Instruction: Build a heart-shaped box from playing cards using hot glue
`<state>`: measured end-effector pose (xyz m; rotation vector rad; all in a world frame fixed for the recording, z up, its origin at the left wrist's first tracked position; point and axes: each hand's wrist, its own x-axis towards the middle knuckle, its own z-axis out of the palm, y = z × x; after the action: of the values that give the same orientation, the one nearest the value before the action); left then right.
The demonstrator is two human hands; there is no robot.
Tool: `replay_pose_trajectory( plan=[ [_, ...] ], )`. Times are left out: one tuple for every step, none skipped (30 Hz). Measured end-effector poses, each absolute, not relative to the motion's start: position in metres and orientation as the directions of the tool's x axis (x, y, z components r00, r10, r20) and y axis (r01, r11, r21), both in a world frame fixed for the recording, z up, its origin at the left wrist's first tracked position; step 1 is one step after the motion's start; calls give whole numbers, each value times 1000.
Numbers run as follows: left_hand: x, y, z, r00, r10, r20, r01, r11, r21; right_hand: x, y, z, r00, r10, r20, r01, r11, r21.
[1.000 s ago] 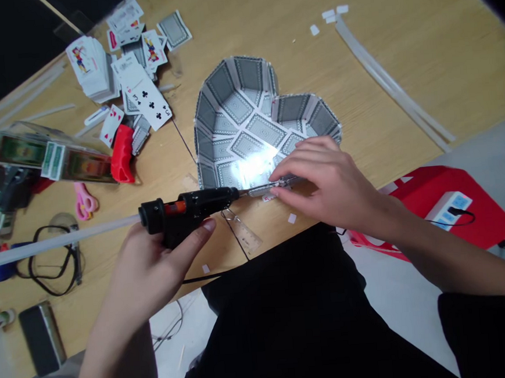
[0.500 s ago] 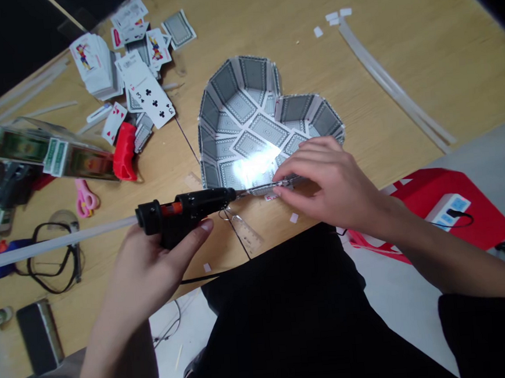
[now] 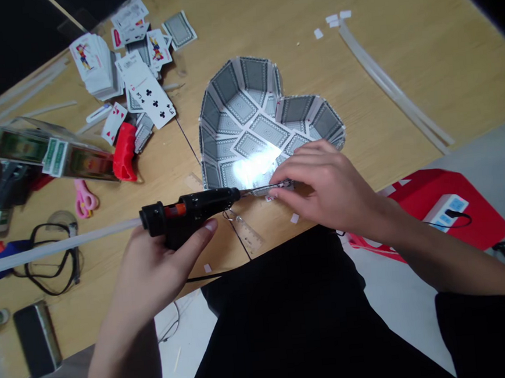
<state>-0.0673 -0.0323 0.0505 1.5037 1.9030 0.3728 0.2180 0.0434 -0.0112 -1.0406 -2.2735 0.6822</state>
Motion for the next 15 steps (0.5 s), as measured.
replay_pose_trajectory(
  plan=[
    [-65,-31,51,-107,938,-329,749,294,594,218,44,-11,-550,793,260,517,569,-640],
    [-62,-30,51,-103,937,-334,749,294,594,218,44,-11,-547,796,258,520,565,-641],
    [-59,-29,51,-92,935,-343,744,294,600,218,44,-11,-544,799,256,524,561,-641],
    [-57,-27,50,-72,933,-352,734,289,615,217,44,-11,-540,802,253,527,558,-641],
    [-54,-26,49,-52,933,-357,723,282,631,217,44,-11,-536,805,254,529,554,-642],
    [-52,-25,48,-35,933,-357,713,274,646,217,44,-11,-529,809,256,531,551,-644],
    [-50,-24,47,-22,935,-353,706,264,657,216,44,-11,-523,813,257,533,547,-646],
    [-48,-23,46,-11,938,-345,702,253,666,216,44,-11,-516,817,256,536,541,-648],
    [-46,-22,46,-5,941,-338,700,245,671,216,44,-11,-508,823,255,540,535,-650],
    [-45,-22,46,-5,943,-334,701,241,671,215,44,-11,-499,829,254,544,527,-653],
    [-43,-21,46,-6,943,-333,703,241,669,215,44,-10,-488,836,252,548,518,-657],
    [-42,-20,46,-7,943,-332,703,240,669,215,44,-10,-477,843,249,552,508,-661],
    [-41,-20,46,-4,943,-332,702,238,671,215,44,-10,-466,850,246,556,498,-666],
    [-41,-19,46,0,944,-331,701,236,673,216,45,-10,-456,856,243,559,488,-671],
    [-40,-18,46,2,944,-331,700,235,675,216,45,-10,-451,860,240,560,481,-674]
  ],
)
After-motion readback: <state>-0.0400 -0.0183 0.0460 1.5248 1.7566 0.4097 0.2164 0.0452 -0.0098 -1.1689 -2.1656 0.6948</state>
